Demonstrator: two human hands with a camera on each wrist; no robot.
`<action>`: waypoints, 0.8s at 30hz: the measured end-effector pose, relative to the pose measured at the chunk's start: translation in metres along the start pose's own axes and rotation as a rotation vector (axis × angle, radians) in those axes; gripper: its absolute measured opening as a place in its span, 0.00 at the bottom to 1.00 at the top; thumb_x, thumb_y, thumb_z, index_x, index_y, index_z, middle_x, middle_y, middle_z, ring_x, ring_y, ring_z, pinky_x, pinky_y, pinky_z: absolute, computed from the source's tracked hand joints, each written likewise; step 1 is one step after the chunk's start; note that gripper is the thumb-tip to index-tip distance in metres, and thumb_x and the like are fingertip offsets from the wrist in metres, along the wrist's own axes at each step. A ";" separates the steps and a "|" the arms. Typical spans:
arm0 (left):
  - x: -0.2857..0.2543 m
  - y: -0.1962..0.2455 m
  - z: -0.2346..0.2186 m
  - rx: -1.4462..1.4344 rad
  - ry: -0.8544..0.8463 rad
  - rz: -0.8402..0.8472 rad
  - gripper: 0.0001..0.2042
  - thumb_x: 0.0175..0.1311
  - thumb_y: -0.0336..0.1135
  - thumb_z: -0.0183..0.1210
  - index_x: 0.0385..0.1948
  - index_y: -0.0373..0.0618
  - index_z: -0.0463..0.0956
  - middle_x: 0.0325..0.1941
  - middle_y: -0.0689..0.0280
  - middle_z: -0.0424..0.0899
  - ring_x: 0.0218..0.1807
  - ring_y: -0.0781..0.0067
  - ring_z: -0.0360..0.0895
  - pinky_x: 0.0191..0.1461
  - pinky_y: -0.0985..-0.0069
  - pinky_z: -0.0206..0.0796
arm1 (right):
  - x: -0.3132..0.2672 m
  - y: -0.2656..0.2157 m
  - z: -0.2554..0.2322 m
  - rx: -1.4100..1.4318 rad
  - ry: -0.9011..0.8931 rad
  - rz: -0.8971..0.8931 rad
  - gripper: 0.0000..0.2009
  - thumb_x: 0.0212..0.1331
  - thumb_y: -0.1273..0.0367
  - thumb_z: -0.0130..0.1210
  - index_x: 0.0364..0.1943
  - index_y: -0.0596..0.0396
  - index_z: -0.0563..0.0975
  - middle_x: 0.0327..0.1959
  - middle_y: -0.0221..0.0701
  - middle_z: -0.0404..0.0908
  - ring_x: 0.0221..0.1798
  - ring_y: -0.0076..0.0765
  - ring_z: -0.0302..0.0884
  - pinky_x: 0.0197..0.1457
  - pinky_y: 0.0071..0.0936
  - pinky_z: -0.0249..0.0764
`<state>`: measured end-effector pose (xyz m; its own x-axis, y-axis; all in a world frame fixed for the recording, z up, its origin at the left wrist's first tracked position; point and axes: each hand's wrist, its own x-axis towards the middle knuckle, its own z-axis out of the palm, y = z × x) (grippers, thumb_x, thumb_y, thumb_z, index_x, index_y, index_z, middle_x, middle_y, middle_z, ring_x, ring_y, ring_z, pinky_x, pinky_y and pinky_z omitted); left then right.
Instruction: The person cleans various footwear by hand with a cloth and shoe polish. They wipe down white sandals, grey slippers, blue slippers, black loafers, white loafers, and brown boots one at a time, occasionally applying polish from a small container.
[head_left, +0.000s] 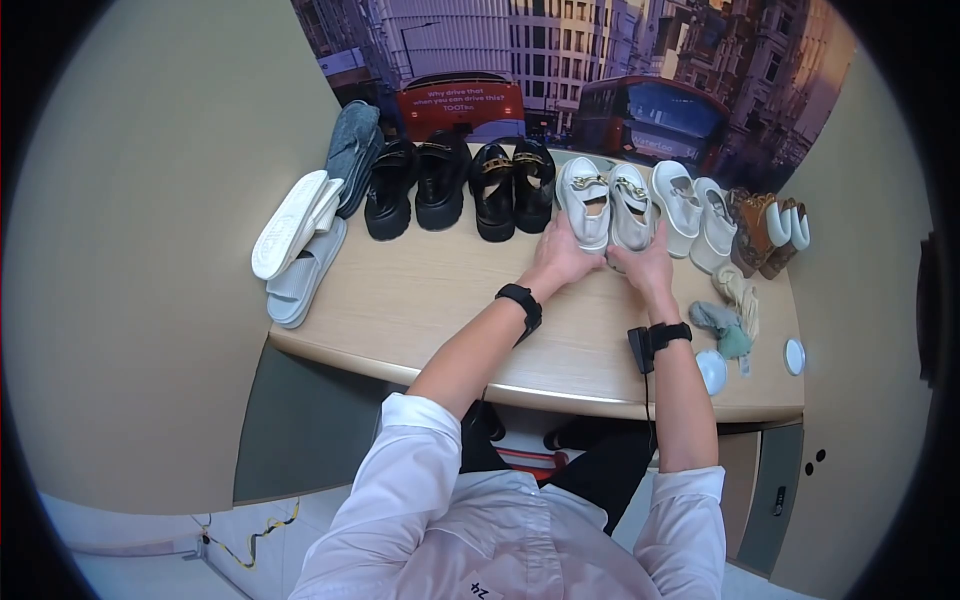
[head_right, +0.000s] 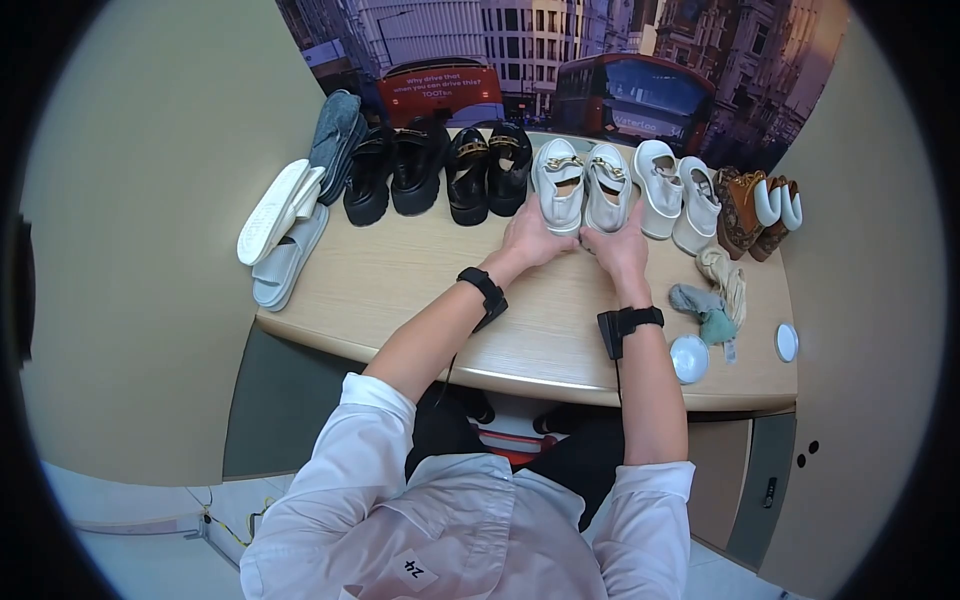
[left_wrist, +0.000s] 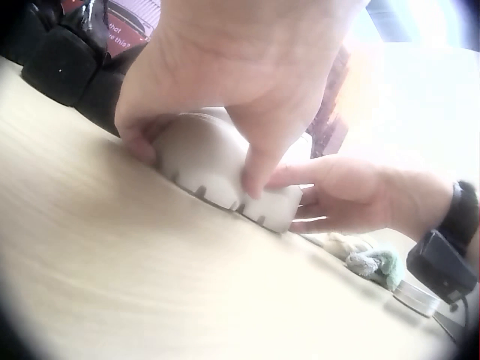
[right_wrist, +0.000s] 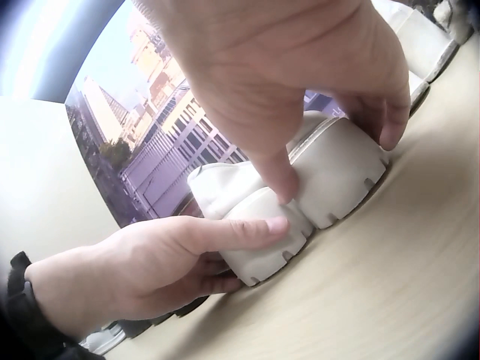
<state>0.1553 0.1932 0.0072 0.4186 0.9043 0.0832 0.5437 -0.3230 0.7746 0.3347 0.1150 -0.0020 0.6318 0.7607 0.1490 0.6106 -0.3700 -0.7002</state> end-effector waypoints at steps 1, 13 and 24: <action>0.002 0.002 0.001 -0.010 0.009 -0.018 0.50 0.45 0.47 0.86 0.70 0.35 0.68 0.69 0.45 0.81 0.73 0.45 0.79 0.77 0.57 0.72 | 0.002 -0.005 0.000 0.000 0.024 -0.020 0.69 0.46 0.51 0.82 0.87 0.63 0.46 0.56 0.59 0.89 0.56 0.58 0.91 0.61 0.43 0.85; 0.024 -0.013 0.017 -0.322 0.047 0.121 0.47 0.45 0.37 0.85 0.71 0.41 0.69 0.67 0.50 0.85 0.69 0.51 0.84 0.73 0.62 0.75 | 0.011 -0.014 0.003 0.145 -0.005 -0.030 0.66 0.46 0.57 0.83 0.86 0.65 0.49 0.63 0.57 0.86 0.64 0.61 0.87 0.68 0.44 0.82; 0.015 0.011 -0.001 0.009 0.068 -0.111 0.49 0.47 0.46 0.86 0.72 0.38 0.69 0.69 0.46 0.84 0.70 0.47 0.83 0.73 0.59 0.75 | 0.018 -0.023 0.002 0.107 -0.080 0.013 0.68 0.48 0.56 0.82 0.87 0.65 0.45 0.67 0.58 0.83 0.70 0.59 0.83 0.73 0.44 0.79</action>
<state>0.1667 0.2031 0.0180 0.3057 0.9513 0.0399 0.5908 -0.2224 0.7756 0.3313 0.1382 0.0151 0.5966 0.7979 0.0861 0.5453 -0.3244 -0.7729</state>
